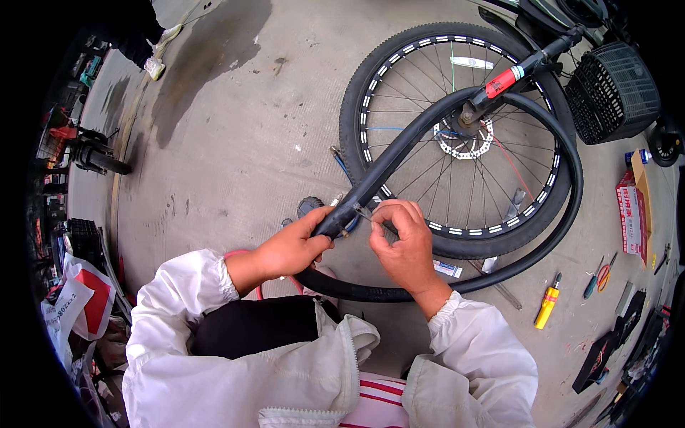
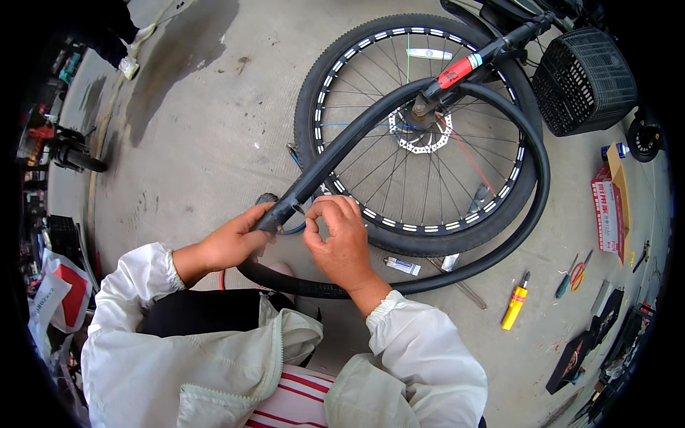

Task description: The person retrieves a tube and glue from inside a shop, then moves outside to a bicycle. They apply glue to the inner tube, attach a patch, and press it into place. The person handles the tube and patch by hand.

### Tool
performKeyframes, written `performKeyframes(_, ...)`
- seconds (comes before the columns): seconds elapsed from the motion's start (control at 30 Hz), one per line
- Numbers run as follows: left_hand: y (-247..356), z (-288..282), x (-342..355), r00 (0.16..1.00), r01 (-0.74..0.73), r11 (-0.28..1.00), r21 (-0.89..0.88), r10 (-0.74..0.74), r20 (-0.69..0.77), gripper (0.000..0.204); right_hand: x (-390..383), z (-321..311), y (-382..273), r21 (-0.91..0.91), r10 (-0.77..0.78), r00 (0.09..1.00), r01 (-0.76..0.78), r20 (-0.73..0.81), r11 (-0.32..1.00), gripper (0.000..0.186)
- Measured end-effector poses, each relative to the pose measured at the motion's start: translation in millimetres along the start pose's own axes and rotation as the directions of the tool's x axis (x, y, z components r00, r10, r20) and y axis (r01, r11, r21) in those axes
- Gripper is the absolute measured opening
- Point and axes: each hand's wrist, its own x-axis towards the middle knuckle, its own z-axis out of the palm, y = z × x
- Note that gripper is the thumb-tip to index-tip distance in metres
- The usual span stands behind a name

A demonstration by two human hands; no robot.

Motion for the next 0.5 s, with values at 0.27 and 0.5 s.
performKeyframes(0.27, 60, -15, -35, 0.937, 0.246, 0.782, -0.572, -0.041, 0.346, 0.044, 32, -64, -12, 0.905, 0.403, 0.862, -0.395, 0.307, 0.155, 0.006)
performKeyframes(0.5, 104, 25, -42, 0.975, 0.211, 0.944, -0.252, -0.185, 0.125, 0.080, 45, -108, -32, 0.932, 0.243, 0.926, -0.330, 0.288, 0.153, 0.010)
